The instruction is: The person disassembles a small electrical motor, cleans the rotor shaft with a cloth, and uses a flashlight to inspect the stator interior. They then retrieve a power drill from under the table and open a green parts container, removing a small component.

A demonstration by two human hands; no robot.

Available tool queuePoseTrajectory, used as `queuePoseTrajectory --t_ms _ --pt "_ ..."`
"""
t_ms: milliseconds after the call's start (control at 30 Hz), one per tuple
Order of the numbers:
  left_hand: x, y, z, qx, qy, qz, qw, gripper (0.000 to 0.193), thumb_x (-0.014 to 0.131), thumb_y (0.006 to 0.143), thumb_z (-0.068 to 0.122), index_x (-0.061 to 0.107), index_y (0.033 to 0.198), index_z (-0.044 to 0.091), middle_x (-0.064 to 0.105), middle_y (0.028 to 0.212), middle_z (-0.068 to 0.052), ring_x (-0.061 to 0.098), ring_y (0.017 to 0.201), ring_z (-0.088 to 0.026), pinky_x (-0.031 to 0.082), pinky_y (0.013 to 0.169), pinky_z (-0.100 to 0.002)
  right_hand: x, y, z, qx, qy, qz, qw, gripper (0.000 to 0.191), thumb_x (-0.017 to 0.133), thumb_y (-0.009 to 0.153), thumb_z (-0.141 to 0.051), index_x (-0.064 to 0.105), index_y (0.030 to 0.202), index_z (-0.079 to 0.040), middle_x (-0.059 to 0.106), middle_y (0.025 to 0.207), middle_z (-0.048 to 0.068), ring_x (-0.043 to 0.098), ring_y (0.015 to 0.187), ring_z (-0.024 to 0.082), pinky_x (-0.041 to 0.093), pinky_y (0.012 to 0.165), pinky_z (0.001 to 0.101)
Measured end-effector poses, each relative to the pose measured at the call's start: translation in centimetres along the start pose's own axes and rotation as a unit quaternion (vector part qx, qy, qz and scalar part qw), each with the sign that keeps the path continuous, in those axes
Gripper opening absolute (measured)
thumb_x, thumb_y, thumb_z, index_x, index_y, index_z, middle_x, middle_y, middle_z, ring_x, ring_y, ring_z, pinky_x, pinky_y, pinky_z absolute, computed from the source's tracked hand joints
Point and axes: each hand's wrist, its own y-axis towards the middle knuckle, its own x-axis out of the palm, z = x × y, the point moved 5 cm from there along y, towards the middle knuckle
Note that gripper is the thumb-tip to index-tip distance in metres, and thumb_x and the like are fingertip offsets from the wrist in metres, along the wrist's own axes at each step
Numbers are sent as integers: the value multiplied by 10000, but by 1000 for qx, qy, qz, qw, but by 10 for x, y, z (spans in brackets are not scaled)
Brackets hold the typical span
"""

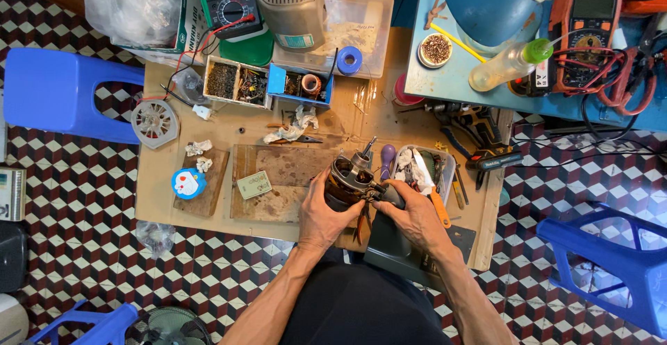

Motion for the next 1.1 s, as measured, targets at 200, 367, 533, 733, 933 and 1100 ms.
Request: queuePoseTrajectory --t_ms 200,367,533,733,933,1100 --pt "-6 3 -5 -1 -9 -1 1000 848 914 667 369 548 1340 6 652 1255 -172 687 1139 -316 573 954 -409 2 -8 -21 -47 -52 53 996 463 740 877 -303 636 1283 -108 754 1091 126 722 1000 248 557 852 366" --pt "-8 2 -9 -32 -55 -28 998 844 891 683 388 540 1367 39 660 1231 -139 714 1089 -266 594 919 -380 0 -6 -23 -21 -80 17 996 469 726 883 -334 631 1296 -133 754 1070 135 734 944 273 566 807 383" --pt "-12 6 -13 -58 -82 -43 994 826 895 670 384 559 1352 60 697 1215 -123 731 1073 -251 594 922 -371 -3 -7 -34 -44 -113 36 992 497 736 880 -341 623 1307 -113 744 1044 158 721 898 289 552 774 398" --pt "-16 14 -14 -38 -73 -47 996 828 914 664 364 560 1336 35 684 1218 -147 712 1087 -268 582 924 -388 -4 -2 -43 -12 -109 26 994 463 738 874 -356 650 1278 -148 763 984 117 737 836 262 561 743 386" --pt "-20 17 -14 -39 -94 -53 993 816 907 670 377 571 1333 41 710 1188 -141 734 1062 -255 598 914 -375 -4 -4 -53 -37 -133 41 990 450 734 880 -351 651 1275 -152 760 989 100 737 852 243 568 747 377" --pt "-20 22 -15 -62 -94 -70 991 823 912 659 391 570 1318 35 721 1172 -141 740 1054 -247 598 913 -370 -8 4 -54 -7 -140 21 990 425 741 879 -348 661 1250 -155 759 945 110 740 796 237 576 713 378"
